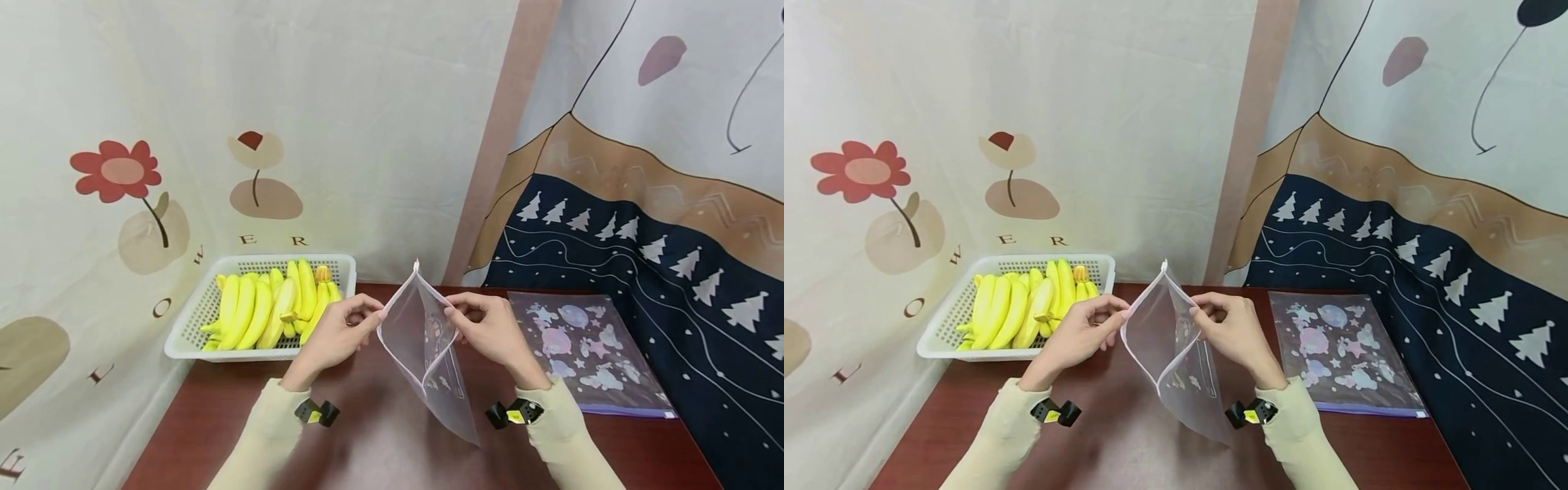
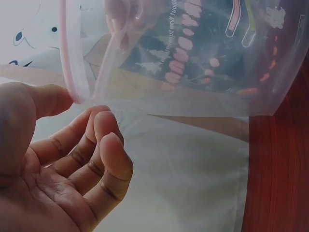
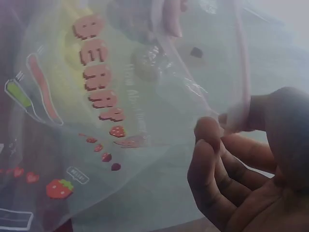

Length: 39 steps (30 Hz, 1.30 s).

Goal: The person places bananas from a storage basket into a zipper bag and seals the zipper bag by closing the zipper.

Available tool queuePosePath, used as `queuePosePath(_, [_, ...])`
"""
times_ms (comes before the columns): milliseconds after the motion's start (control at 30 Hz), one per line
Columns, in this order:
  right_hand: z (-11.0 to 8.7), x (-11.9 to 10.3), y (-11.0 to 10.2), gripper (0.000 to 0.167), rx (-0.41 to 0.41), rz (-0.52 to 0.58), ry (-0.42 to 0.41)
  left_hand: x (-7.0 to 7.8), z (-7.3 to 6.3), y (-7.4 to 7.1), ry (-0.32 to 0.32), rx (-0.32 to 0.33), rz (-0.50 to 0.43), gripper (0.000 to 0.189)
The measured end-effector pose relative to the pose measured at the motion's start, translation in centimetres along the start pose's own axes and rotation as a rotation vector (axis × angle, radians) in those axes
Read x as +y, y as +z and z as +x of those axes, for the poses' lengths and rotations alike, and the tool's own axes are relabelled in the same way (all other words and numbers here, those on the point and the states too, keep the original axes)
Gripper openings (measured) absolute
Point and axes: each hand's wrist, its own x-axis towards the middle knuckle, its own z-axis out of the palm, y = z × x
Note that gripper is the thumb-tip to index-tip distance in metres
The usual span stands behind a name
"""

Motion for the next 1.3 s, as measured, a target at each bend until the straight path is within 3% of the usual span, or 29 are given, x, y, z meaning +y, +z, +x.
queuePosePath(233, [-0.1,0.2,0.1,0.020,0.048,-0.045,-0.012,-0.2,-0.2,-0.5,-0.009,0.037,0.042,0.010])
queuePosePath(467, [0.0,0.3,-0.3,0.021,0.104,-0.061,-0.014,-0.8,-0.4,-2.2,-0.016,0.117,0.131,0.010])
queuePosePath(1033, [-0.1,0.5,-0.7,0.020,0.106,-0.061,0.004,-4.5,-1.9,-8.1,-0.035,0.252,0.418,0.034])
queuePosePath(1300, [0.0,0.6,-0.8,0.021,0.103,-0.062,-0.008,-6.0,-3.1,-11.6,-0.095,0.326,0.602,0.044])
